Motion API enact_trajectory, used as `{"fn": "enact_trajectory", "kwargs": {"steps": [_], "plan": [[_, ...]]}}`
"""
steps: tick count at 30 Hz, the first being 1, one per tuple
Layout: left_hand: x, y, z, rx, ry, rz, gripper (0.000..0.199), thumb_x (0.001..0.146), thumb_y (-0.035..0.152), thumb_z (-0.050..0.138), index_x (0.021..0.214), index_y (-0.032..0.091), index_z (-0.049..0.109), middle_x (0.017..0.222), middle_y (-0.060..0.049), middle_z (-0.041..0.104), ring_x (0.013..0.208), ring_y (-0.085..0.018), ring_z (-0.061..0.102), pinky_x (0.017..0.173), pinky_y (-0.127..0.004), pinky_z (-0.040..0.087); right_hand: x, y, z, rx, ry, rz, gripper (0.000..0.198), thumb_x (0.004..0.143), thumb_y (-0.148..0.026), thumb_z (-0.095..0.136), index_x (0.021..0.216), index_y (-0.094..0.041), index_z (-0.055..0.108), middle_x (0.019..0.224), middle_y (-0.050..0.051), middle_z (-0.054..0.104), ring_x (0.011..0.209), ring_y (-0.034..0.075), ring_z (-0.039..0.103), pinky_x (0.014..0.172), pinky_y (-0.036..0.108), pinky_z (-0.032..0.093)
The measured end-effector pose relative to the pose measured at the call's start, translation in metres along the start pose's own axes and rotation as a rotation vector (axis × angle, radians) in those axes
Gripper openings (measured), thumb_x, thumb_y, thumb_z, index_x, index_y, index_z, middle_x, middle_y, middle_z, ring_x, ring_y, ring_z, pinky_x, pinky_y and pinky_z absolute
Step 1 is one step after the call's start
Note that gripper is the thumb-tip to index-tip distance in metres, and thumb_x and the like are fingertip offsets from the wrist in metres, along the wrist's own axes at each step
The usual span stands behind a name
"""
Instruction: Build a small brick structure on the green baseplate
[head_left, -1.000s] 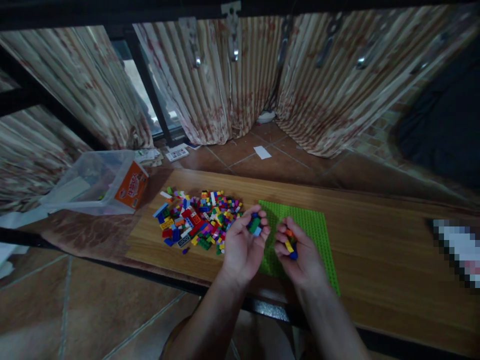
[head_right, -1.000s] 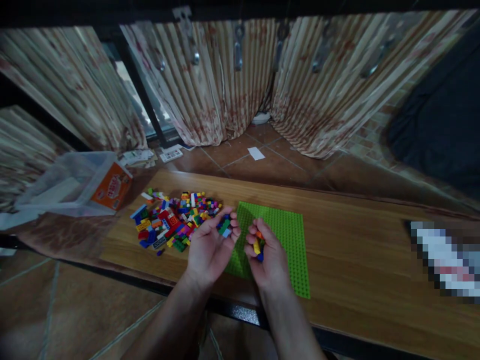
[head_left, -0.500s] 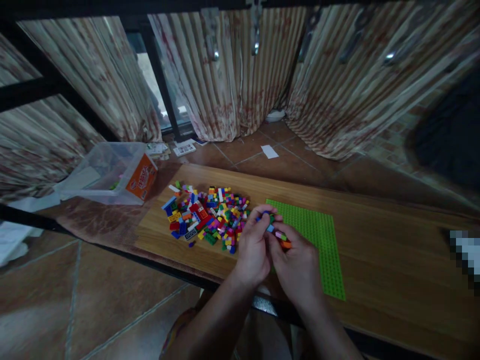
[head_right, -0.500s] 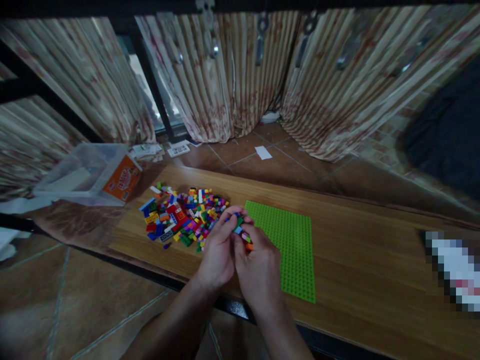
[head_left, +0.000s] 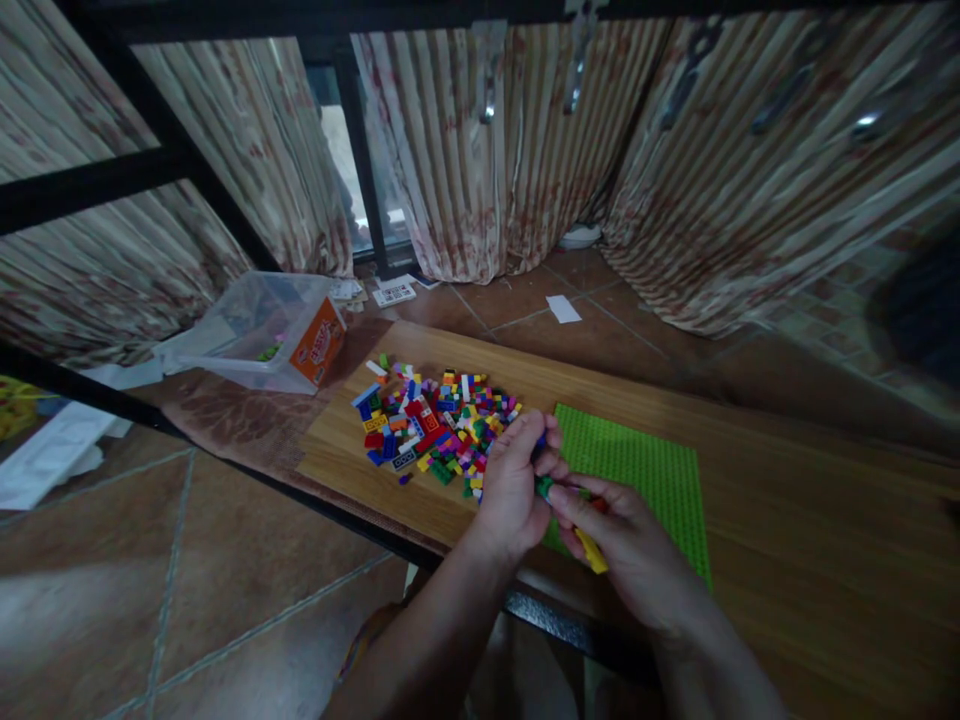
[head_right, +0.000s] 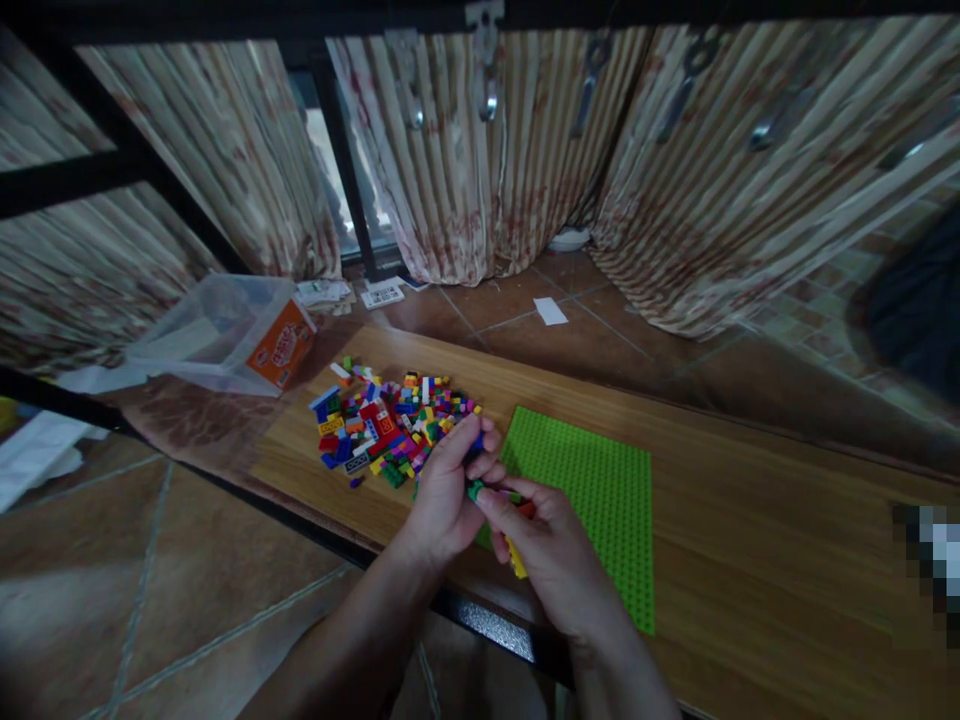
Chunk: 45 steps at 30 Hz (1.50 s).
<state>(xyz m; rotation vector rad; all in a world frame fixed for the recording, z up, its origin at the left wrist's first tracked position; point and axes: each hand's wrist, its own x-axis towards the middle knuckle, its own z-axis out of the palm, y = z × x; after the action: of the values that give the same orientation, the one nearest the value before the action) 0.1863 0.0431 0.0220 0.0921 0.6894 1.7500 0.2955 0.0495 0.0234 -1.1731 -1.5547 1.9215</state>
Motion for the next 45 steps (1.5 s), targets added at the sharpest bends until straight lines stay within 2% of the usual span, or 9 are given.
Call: {"fn": "enact_trajectory", "kwargs": {"steps": [8,16,21,25,29,32,35,40,45], "plan": [[0.003,0.008,0.002,0.162,0.163,0.228,0.031,0.077,0.042,0.071,0.077,0.014,0.059,0.061,0.006,0.045,0.043,-0.001,0.026,0.04,-0.016,0.021,0.001,0.005,0.02,-0.005,0.142,0.018,0.036,0.073,-0.051,0.072,0.072,-0.017,0.062,0.044,-0.005,0.05,0.041,0.007,0.038,0.041,0.02,0.026],[0.006,0.051,-0.017,-0.11,0.236,0.196,0.016,0.086,0.025,0.057,0.076,0.013,0.055,0.06,0.006,0.045,0.04,-0.001,0.025,0.039,-0.016,0.023,0.01,0.001,0.043,0.763,0.047,0.16,0.028,0.063,-0.036,0.079,0.073,-0.015,0.062,0.065,-0.003,0.057,0.046,0.003,0.041,0.036,0.011,0.027],[0.005,0.086,-0.03,-0.174,0.373,0.25,0.022,0.09,0.032,0.051,0.078,0.014,0.056,0.063,0.002,0.05,0.044,-0.005,0.038,0.039,-0.016,0.027,0.026,-0.013,0.042,0.795,-0.043,0.172,0.027,0.065,-0.031,0.075,0.085,-0.016,0.065,0.073,0.0,0.06,0.051,0.005,0.045,0.032,0.01,0.021],[0.005,0.105,-0.042,-0.306,0.433,0.211,0.029,0.095,0.031,0.038,0.08,0.013,0.056,0.066,-0.002,0.054,0.048,-0.007,0.046,0.041,-0.017,0.034,0.062,-0.035,0.061,0.533,0.019,0.002,0.031,0.071,-0.043,0.074,0.085,-0.018,0.063,0.07,-0.002,0.058,0.047,0.005,0.041,0.033,0.013,0.017],[0.009,0.122,-0.057,-0.408,0.398,0.255,0.027,0.094,0.024,0.035,0.079,0.013,0.055,0.065,-0.001,0.052,0.043,-0.004,0.039,0.036,-0.014,0.025,0.115,-0.05,0.089,-0.169,0.233,-0.389,0.027,0.082,-0.045,0.06,0.076,-0.019,0.063,0.056,-0.003,0.053,0.049,0.011,0.046,0.044,0.021,0.033],[0.01,0.129,-0.064,-0.385,0.393,0.317,0.019,0.089,0.018,0.041,0.078,0.014,0.055,0.063,0.001,0.05,0.042,-0.004,0.035,0.036,-0.015,0.024,0.144,-0.052,0.104,-0.751,0.266,-0.62,0.021,0.089,-0.034,0.052,0.085,-0.019,0.067,0.08,0.005,0.067,0.075,0.018,0.06,0.068,0.028,0.043],[0.01,0.133,-0.066,-0.365,0.423,0.338,0.014,0.085,0.016,0.044,0.078,0.015,0.056,0.064,0.0,0.052,0.044,-0.005,0.039,0.038,-0.016,0.028,0.154,-0.047,0.111,-1.107,0.201,-0.665,0.023,0.094,-0.03,0.047,0.093,-0.019,0.067,0.095,0.008,0.068,0.087,0.02,0.062,0.075,0.029,0.041],[0.008,0.139,-0.067,-0.355,0.478,0.345,0.014,0.085,0.016,0.043,0.078,0.014,0.056,0.063,0.0,0.053,0.044,-0.006,0.04,0.037,-0.015,0.028,0.155,-0.036,0.108,-1.331,0.084,-0.655,0.024,0.095,-0.028,0.045,0.105,-0.023,0.066,0.106,0.006,0.065,0.09,0.02,0.061,0.074,0.029,0.043],[0.006,0.144,-0.067,-0.355,0.503,0.355,0.016,0.086,0.014,0.042,0.076,0.014,0.055,0.062,0.001,0.052,0.044,-0.005,0.041,0.038,-0.015,0.027,0.155,-0.032,0.102,-1.331,0.0,-0.726,0.024,0.092,-0.025,0.05,0.109,-0.02,0.067,0.109,0.01,0.065,0.108,0.024,0.055,0.092,0.034,0.042]]}}
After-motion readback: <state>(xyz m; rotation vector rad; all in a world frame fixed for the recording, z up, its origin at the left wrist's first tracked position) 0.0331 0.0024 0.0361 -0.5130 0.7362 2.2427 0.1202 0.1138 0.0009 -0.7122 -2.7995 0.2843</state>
